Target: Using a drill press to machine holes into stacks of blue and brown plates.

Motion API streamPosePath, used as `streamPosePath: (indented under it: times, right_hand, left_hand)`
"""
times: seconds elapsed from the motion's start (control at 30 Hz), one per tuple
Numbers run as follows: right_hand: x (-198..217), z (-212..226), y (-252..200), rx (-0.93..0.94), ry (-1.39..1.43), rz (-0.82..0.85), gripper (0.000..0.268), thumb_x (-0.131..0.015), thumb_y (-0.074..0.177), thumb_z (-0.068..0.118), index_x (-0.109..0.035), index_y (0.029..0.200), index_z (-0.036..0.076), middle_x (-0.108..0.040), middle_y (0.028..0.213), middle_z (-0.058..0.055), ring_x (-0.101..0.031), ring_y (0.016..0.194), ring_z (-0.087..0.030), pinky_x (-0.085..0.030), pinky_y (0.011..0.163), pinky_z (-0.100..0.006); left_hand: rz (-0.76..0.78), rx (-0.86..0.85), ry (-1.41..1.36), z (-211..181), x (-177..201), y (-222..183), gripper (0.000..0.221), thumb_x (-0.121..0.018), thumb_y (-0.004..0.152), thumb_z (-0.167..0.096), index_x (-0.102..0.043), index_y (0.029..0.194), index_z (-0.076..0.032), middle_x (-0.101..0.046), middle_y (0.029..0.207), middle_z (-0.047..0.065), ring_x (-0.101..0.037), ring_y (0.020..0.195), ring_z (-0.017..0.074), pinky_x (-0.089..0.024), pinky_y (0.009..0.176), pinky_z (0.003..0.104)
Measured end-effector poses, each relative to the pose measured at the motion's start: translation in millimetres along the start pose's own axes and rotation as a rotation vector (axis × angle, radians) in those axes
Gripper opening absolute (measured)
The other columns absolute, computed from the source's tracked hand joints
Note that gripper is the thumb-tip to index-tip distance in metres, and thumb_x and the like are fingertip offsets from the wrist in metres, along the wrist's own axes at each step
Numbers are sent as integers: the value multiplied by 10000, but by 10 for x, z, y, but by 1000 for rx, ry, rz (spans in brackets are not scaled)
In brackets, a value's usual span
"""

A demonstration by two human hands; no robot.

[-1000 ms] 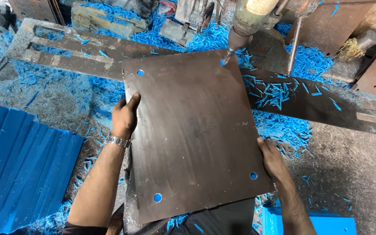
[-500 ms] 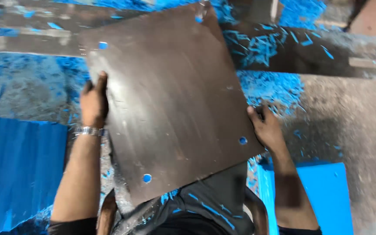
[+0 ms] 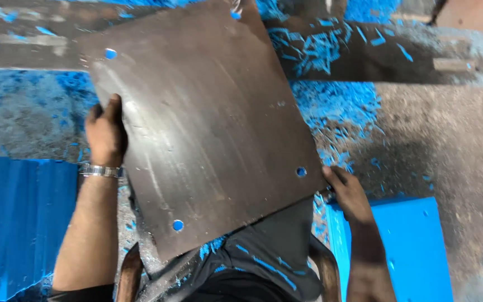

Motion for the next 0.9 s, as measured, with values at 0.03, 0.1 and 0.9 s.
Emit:
streamPosePath:
  times: [0.03,0.1,0.9]
  right_hand:
    - [-22,-55,40,23,-1,12,598,-551,946,463,-703,1164,-72,-717,1015,-174,-623,879,-246,-480,814,-373]
    - [-8,-230,128,-18,140,-42,532,-601,955,368,-698,1167,-111,-712,970,-223,-627,807,-281,-507,730,-385]
    - [1091,2181,23,916,-545,-514,292,-820,1158,67,-702,1277,-172,-674,889,-210,-566,655,-241,-420,566,-325]
  left_hand:
    - [-22,-13,-3,-50,10,-30,535,-655,1000,-395,-619,1251,76,-731,1191,145,-677,1025,167,-533,917,258]
    - [-49,61,74,-87,-1,-97,677,-669,973,-428,-538,1328,133,-660,1316,248,-660,1169,265,-510,1017,331]
    - [400,-660,992,-1147,-2302,715,1168,-704,783,-822,-338,1541,-11,-309,1571,328,-313,1443,519,-270,1178,614]
Point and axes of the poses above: each hand's wrist, its own y-axis towards the middle knuckle, its own x-axis out of the back of the hand, z = x × y, the point moved 6 cm from there along y, towards the middle knuckle
